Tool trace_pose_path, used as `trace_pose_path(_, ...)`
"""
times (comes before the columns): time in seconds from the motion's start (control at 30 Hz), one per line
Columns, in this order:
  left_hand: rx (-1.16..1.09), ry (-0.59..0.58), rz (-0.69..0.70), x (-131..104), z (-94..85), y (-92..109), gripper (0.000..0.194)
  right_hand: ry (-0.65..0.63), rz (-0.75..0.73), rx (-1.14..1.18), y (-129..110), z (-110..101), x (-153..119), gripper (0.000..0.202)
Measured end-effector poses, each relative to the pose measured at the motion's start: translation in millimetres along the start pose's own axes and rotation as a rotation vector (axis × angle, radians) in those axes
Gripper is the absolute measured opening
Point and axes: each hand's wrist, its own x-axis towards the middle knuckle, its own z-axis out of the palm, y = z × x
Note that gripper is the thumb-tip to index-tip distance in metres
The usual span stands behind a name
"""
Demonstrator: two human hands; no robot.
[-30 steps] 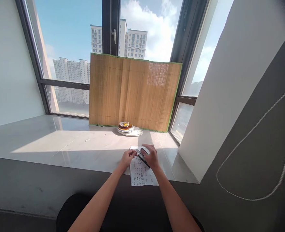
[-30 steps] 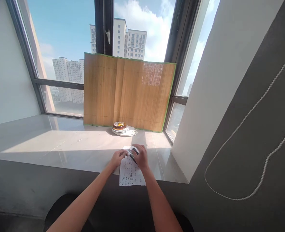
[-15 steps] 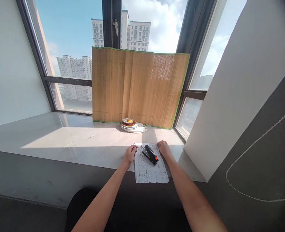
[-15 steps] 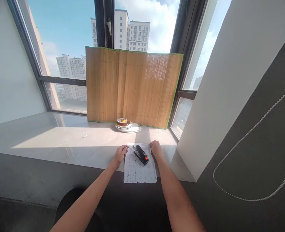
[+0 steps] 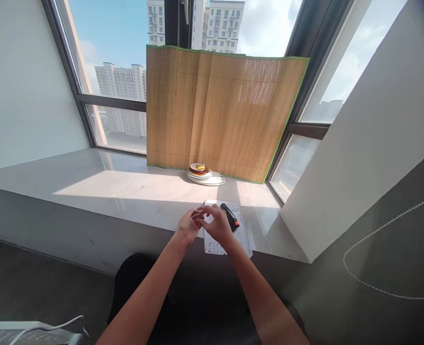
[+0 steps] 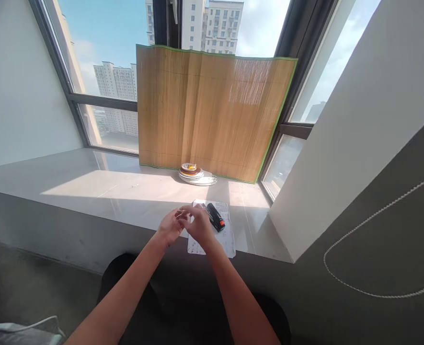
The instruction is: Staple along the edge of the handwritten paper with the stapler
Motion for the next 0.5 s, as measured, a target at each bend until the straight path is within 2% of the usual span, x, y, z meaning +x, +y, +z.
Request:
trace_pose_path(0.1,-0.207,0.117,-0.120,-25.2,-3.1,15.1,0.018,-0.127,-0.078,0.001,-17.0,19.4,-3.8,0.030)
trace_pose_path(0.2,-0.339,0.186,-0.233,-50.3,-10.2,23.2,0.021,-0.137,-0.158,0.039,-11.7,21.0,-9.7,0.032)
trace_pose_path(0.27,-0.372,0.174,-0.292,-71.5,-19.3,22.9,0.018,-0.059,-0.117,-0.047,7.9,11.5,-16.5,0.029)
trace_pose_path(0.37,-0.267,0.168,-0.352,-113.5,-42.5,16.1,0.010,0.083,0.090,-0.242,57.7,-8.8,-32.5,0.032)
trace_pose_path(0.43,-0.114,0.160,-0.373,-147.3,-64.7,10.7,0.003,0.058,0.200,-0.304,92.7,-17.9,-44.5,0.043)
trace_pose_path(0.5,0.021,0.165,-0.337,-183.3,-90.6,7.8,0.013,0.012,0.218,-0.311,119.0,-19.6,-53.1,0.044)
